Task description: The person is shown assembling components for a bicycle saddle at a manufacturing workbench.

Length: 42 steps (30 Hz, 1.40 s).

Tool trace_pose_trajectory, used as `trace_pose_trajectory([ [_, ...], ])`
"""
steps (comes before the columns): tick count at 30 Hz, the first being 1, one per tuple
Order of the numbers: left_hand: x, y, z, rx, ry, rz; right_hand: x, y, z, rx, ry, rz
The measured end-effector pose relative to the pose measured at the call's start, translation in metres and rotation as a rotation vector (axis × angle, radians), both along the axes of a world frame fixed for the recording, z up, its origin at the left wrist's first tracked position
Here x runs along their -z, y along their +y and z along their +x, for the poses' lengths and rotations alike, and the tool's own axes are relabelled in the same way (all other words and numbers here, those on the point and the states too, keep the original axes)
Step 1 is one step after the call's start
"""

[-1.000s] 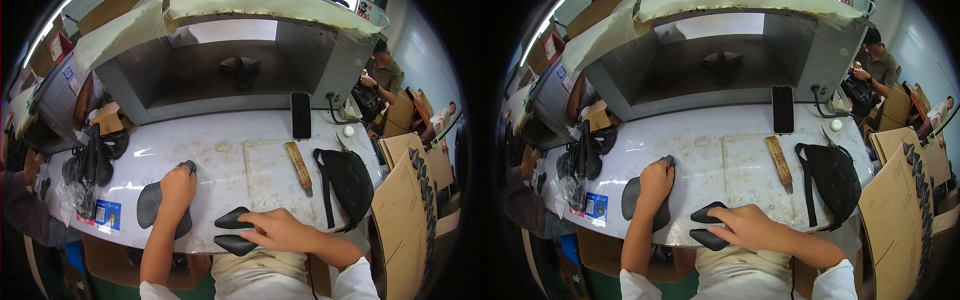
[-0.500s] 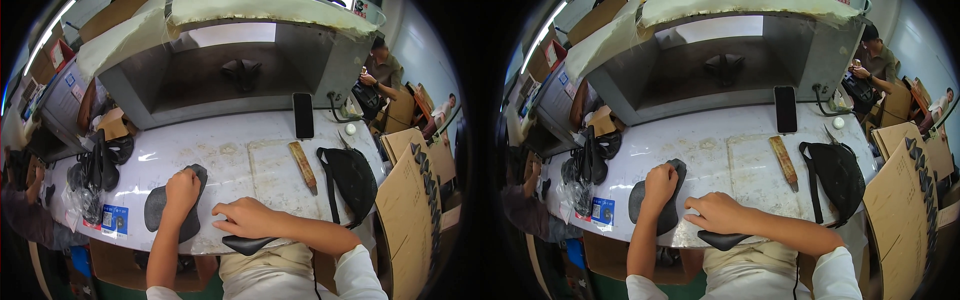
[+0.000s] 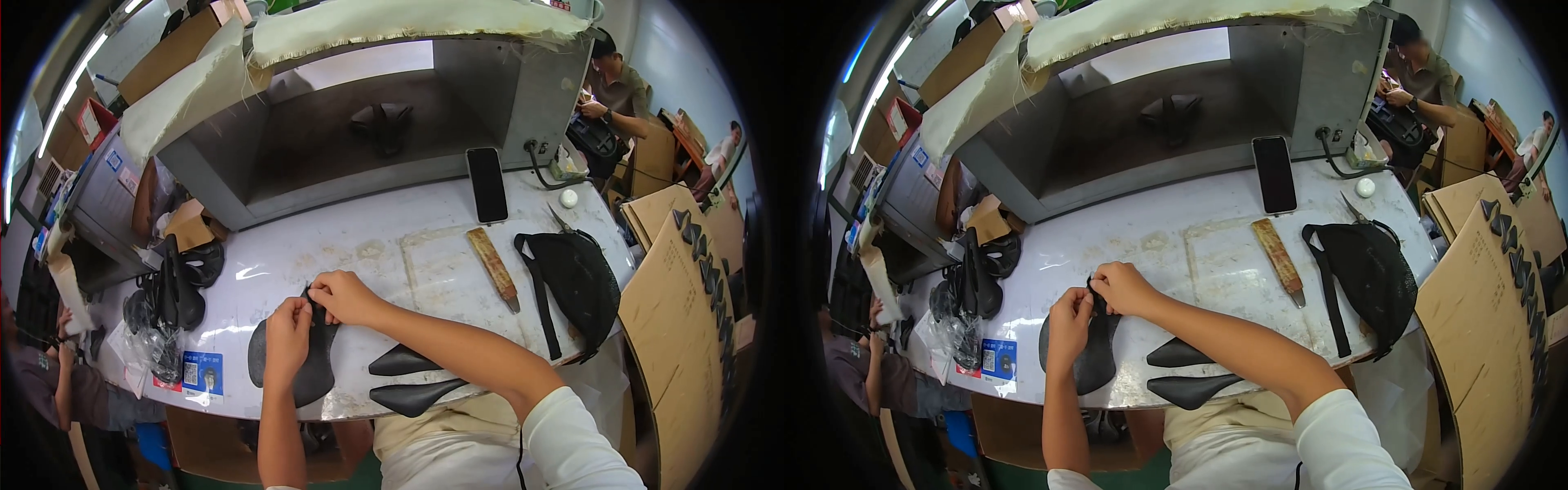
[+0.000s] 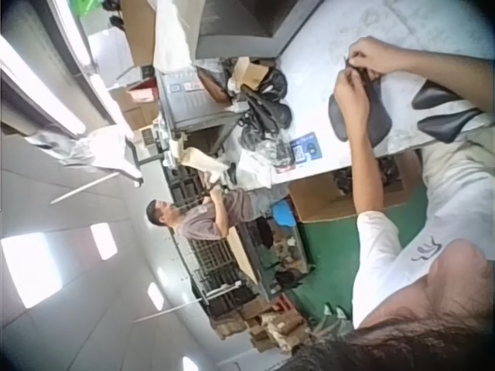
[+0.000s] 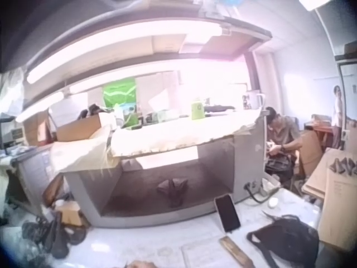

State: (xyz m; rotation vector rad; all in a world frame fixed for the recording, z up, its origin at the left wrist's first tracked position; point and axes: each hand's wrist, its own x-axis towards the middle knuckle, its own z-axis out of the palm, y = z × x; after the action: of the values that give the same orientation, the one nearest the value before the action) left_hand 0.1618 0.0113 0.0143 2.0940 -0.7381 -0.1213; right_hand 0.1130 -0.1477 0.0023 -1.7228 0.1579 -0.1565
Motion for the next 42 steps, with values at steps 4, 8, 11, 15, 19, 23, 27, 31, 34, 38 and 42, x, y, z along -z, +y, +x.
trace_pose_trajectory([
  [4,0.001,0.011,0.002,0.022,0.066,-0.055,-0.002,0.006,0.002,-0.062,-0.028,0.082],
  [8,-0.002,0.014,0.008,0.032,0.400,-0.240,-0.010,0.007,-0.002,-0.092,-0.059,0.014],
  [11,-0.004,0.010,0.004,0.015,0.307,-0.208,-0.012,0.005,-0.003,-0.100,-0.111,-0.090],
  [15,-0.002,0.009,0.003,-0.004,0.089,-0.139,-0.017,0.003,-0.004,-0.152,-0.165,-0.206],
  [19,-0.004,0.005,0.000,-0.003,-0.073,-0.087,-0.016,0.003,-0.004,-0.139,-0.279,-0.374],
  [23,-0.003,0.009,0.000,0.019,-0.220,-0.038,-0.008,0.009,0.000,-0.016,-0.323,-0.695],
  [27,0.006,0.031,-0.006,-0.102,-0.151,-0.070,0.005,0.003,0.002,0.128,-0.096,-0.746],
  [31,0.031,0.111,-0.012,-0.345,0.011,-0.439,0.017,-0.004,0.003,0.168,0.056,-0.804],
  [34,0.042,0.191,-0.023,-0.436,0.234,-0.993,0.017,-0.012,0.004,0.151,0.093,-0.803],
  [38,0.045,0.285,-0.062,-0.485,0.168,-1.386,0.019,-0.015,0.008,0.139,0.125,-0.796],
  [42,0.037,0.360,-0.103,-0.362,0.245,-1.524,0.017,-0.015,0.009,0.160,0.071,-0.734],
])
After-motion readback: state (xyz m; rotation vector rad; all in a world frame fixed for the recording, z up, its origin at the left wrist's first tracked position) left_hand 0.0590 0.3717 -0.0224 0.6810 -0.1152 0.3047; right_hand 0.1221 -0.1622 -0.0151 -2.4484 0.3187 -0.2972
